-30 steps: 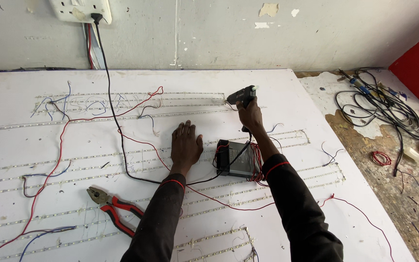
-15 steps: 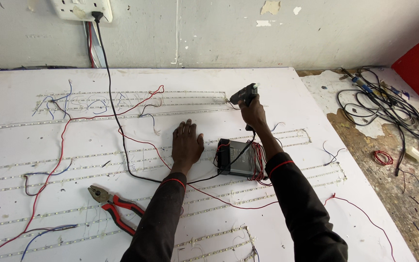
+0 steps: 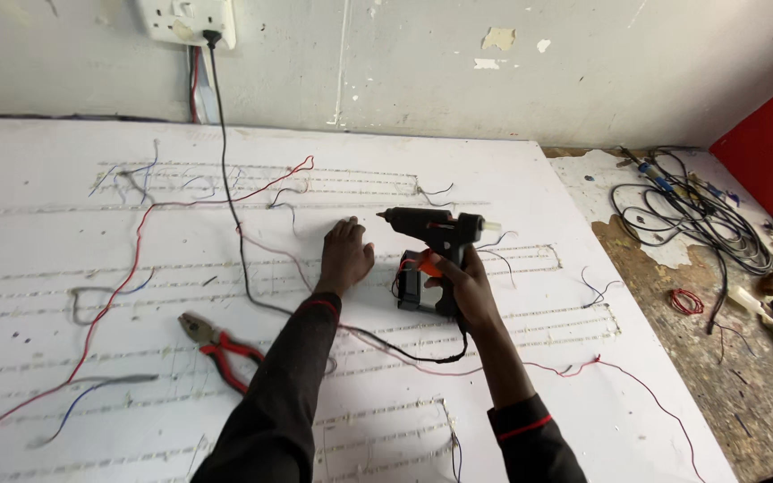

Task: The person uses a hot glue gun to attach LED strip lights to a white board, following a pre-drawn outline. They also use pliers to strip and connect wires to the LED strips and a power supply unit.

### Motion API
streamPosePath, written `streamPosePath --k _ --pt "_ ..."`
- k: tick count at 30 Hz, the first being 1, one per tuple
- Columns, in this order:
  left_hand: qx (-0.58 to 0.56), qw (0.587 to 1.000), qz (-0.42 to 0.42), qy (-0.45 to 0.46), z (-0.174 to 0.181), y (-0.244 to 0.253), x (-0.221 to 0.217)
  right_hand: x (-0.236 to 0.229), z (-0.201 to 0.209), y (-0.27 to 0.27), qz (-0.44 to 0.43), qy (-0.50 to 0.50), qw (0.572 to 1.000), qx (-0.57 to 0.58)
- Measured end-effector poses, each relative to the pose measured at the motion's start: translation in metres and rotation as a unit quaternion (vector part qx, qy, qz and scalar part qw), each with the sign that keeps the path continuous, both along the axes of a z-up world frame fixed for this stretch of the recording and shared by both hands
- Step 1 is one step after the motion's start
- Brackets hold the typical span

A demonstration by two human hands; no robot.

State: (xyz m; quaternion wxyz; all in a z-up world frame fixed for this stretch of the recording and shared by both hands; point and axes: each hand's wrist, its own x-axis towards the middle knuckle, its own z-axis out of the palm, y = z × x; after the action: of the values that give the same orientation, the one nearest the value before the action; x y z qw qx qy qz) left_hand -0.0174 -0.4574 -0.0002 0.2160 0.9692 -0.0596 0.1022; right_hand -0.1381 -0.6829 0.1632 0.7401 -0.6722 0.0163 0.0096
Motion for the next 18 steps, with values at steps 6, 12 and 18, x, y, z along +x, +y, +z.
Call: streamPosePath --k 6,12,18 --pt "-0.045 0.992 -0.051 0.105 -0.02 0.024 0.015 -0.133 0.033 -0.009 -0.065 0.016 0.987 0.143" --pt "-0.228 0.961 -0.156 0.007 0.063 0.024 -0.185 -0.195 0.032 -0.004 -0.02 0.046 0.974 0.22" --pt "-0.295 0.95 -0.093 -0.053 0.086 0.09 -0.318 -0.232 0.019 0.043 0.027 0.059 0.975 0.211"
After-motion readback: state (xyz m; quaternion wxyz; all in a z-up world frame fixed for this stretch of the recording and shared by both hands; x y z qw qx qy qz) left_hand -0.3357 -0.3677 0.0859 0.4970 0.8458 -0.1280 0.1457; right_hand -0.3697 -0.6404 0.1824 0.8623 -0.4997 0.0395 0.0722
